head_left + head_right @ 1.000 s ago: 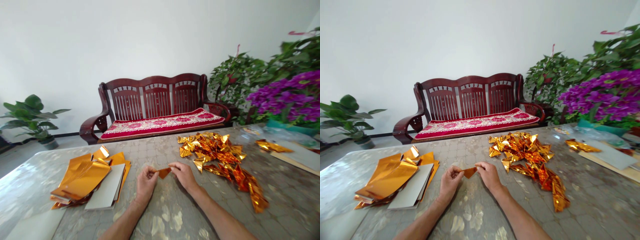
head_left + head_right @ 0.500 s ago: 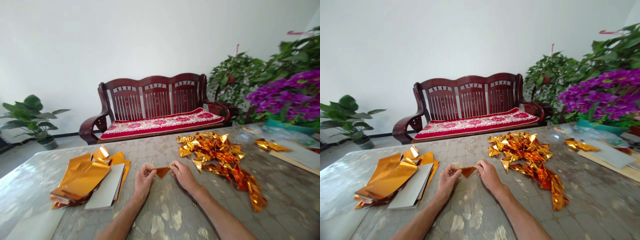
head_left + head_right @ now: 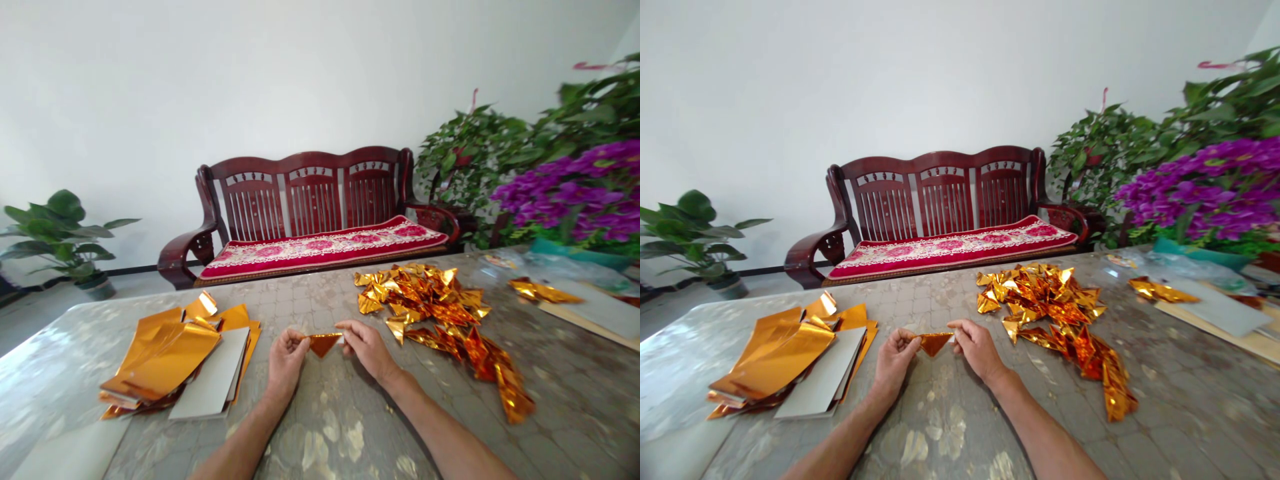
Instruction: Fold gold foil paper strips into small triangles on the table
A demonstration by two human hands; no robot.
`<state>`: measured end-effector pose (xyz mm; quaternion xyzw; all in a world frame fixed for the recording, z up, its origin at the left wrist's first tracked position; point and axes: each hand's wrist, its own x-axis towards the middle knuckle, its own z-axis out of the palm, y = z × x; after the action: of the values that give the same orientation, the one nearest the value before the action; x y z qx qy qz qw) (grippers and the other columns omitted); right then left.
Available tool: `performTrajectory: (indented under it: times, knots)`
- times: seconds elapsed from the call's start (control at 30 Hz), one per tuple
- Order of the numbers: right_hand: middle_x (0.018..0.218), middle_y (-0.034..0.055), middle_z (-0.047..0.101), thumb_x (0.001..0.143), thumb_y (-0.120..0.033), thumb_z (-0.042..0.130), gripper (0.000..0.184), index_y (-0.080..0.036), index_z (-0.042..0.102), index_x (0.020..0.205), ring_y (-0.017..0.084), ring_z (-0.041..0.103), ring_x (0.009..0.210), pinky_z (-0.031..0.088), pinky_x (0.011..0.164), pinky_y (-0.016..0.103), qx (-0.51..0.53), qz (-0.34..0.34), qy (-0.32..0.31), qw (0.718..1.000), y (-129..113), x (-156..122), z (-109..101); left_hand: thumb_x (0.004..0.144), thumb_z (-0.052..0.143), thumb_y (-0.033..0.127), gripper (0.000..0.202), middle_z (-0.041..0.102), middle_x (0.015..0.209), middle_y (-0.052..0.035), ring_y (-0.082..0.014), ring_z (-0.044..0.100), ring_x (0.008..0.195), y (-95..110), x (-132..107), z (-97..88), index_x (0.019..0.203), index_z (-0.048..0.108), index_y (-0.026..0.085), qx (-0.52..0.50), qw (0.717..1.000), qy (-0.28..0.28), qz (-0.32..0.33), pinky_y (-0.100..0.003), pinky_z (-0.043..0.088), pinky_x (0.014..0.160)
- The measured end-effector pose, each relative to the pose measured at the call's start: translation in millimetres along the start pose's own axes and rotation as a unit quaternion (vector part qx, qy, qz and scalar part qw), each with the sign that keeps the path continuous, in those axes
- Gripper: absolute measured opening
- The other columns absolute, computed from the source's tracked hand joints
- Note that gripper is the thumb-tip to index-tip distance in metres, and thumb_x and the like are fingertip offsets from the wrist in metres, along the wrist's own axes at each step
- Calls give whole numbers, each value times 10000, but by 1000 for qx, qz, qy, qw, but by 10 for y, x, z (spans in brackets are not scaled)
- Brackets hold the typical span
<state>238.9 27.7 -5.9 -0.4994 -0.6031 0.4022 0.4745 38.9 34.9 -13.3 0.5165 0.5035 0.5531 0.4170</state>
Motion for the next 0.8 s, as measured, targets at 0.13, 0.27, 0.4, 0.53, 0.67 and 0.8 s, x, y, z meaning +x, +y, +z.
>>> performTrajectory:
  times: [0.13, 0.27, 0.4, 0.53, 0.67, 0.8]
  knots:
    - [726, 16, 691, 803, -380, 548, 355, -151, 675, 1043, 134, 623, 575, 504, 578, 262, 97, 29, -9, 995, -13, 16, 2, 644, 729, 394, 265, 579, 587, 32, -107, 513, 521, 10, -1, 12, 662, 576, 179, -4, 1000, 6, 0, -201, 364, 502]
    - [673, -2, 666, 756, -426, 626, 345, -150, 678, 956, 115, 580, 514, 475, 518, 246, 112, 31, -1, 993, 44, 47, 29, 647, 739, 409, 286, 564, 573, 42, -102, 504, 508, -14, 9, 10, 679, 570, 181, -12, 1000, -1, -6, -194, 347, 485]
    - [653, -14, 650, 744, -412, 644, 281, -163, 667, 871, 110, 553, 493, 445, 493, 237, 104, 35, 3, 994, 55, 57, 29, 645, 754, 408, 303, 539, 548, 59, -83, 470, 474, -27, 14, -3, 675, 557, 180, -25, 999, -28, -16, -188, 332, 472]
    - [655, -16, 640, 768, -372, 611, 196, -188, 669, 803, 130, 558, 542, 442, 538, 246, 22, 7, 20, 1000, 12, 61, -8, 645, 768, 418, 333, 544, 548, 62, -67, 432, 444, -10, 6, -7, 699, 541, 180, -58, 994, -78, -43, -181, 315, 456]
    - [753, 8, 674, 784, -319, 592, 143, -202, 672, 771, 176, 614, 743, 470, 715, 276, -62, -58, 39, 996, 3, 74, -37, 658, 773, 407, 336, 560, 556, 56, -64, 444, 461, 8, 1, -7, 721, 535, 178, -85, 989, -111, -50, -173, 311, 468]
    - [749, 10, 629, 785, -288, 583, 126, -198, 651, 730, 174, 589, 744, 453, 714, 275, -95, -81, 34, 992, 37, 79, -23, 641, 781, 403, 348, 585, 575, 48, -68, 469, 476, 28, -5, -12, 721, 529, 178, -94, 986, -120, -64, -174, 329, 480]
